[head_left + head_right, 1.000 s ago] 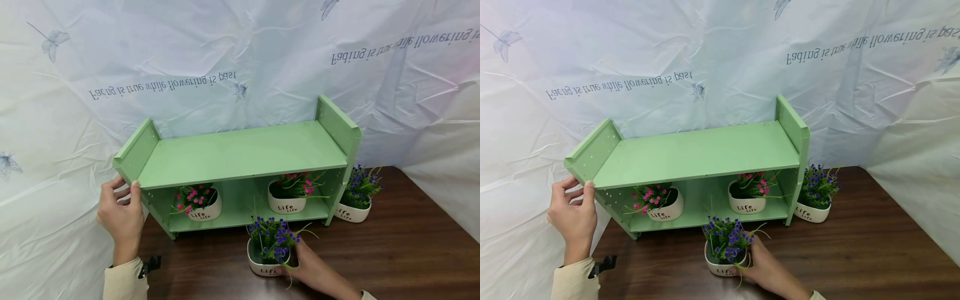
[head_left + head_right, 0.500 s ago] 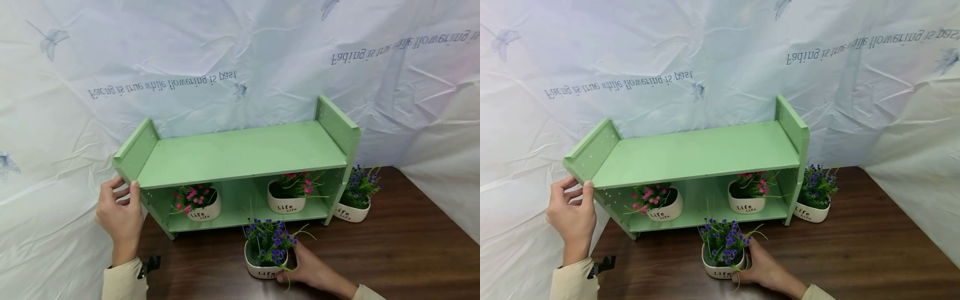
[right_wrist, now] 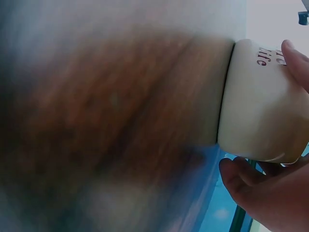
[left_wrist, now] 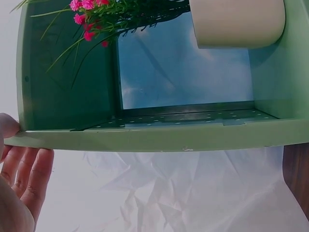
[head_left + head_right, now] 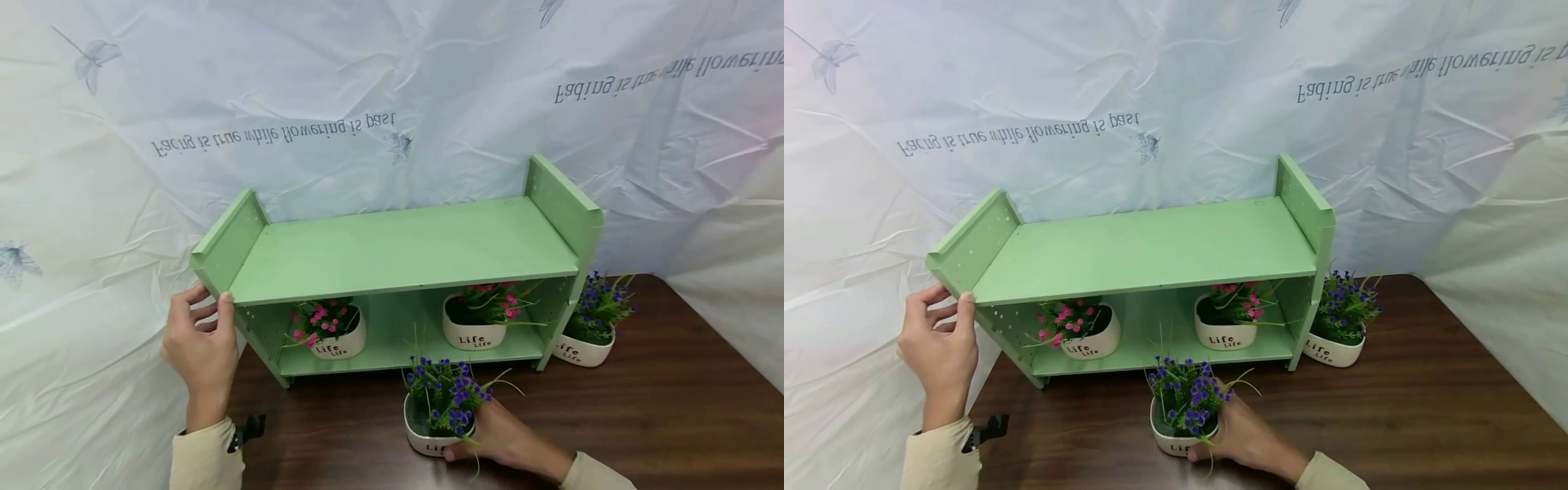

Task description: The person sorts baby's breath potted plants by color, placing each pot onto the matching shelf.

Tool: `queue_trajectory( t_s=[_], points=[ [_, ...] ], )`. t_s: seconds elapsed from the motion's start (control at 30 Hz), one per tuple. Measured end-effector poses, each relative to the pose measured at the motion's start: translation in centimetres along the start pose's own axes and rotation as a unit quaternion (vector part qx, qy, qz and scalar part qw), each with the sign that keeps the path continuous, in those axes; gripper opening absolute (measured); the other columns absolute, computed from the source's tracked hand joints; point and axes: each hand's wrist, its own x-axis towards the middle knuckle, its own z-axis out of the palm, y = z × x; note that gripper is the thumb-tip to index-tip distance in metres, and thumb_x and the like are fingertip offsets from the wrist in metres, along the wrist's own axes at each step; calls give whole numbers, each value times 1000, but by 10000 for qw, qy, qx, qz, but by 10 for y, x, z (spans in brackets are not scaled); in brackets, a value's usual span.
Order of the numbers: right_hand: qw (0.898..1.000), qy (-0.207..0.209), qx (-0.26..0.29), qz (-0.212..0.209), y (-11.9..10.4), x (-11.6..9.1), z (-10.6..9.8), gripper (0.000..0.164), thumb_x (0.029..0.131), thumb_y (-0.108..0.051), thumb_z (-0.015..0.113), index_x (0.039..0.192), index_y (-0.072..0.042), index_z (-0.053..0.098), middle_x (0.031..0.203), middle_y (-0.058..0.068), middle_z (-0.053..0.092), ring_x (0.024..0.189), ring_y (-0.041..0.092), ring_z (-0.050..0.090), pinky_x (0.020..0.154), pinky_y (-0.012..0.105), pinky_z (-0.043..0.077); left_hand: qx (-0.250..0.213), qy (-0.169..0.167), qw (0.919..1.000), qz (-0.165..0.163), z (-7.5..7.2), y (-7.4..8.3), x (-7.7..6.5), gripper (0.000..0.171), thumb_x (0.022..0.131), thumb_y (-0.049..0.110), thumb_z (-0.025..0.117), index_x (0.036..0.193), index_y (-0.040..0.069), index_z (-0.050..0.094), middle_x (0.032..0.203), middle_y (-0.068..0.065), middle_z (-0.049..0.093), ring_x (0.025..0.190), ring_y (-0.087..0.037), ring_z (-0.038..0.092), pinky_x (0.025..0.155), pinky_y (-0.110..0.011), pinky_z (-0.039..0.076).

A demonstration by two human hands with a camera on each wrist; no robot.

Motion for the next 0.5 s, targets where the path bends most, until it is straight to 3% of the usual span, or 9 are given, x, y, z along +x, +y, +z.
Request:
queue_trajectory(
  t_s=[0.3,0.5],
  points=[
    [9970,-250,-713,-155,-2,1,-2,93,70,-58,83,140,-5,51,130,7,63,113,14,60,92,35,54,-43,159,9998,-69,0,1,-1,34,89,24,73,114,2,68,108,-3,73,78,23,55,67,2,43],
    [9966,-140,-737,-349,0,4,-3,93,72,-59,81,144,-11,46,138,3,58,120,14,56,99,35,51,-100,178,9997,-105,2,4,-1,34,88,23,73,113,1,68,108,-3,73,77,22,56,67,1,44]
  ],
)
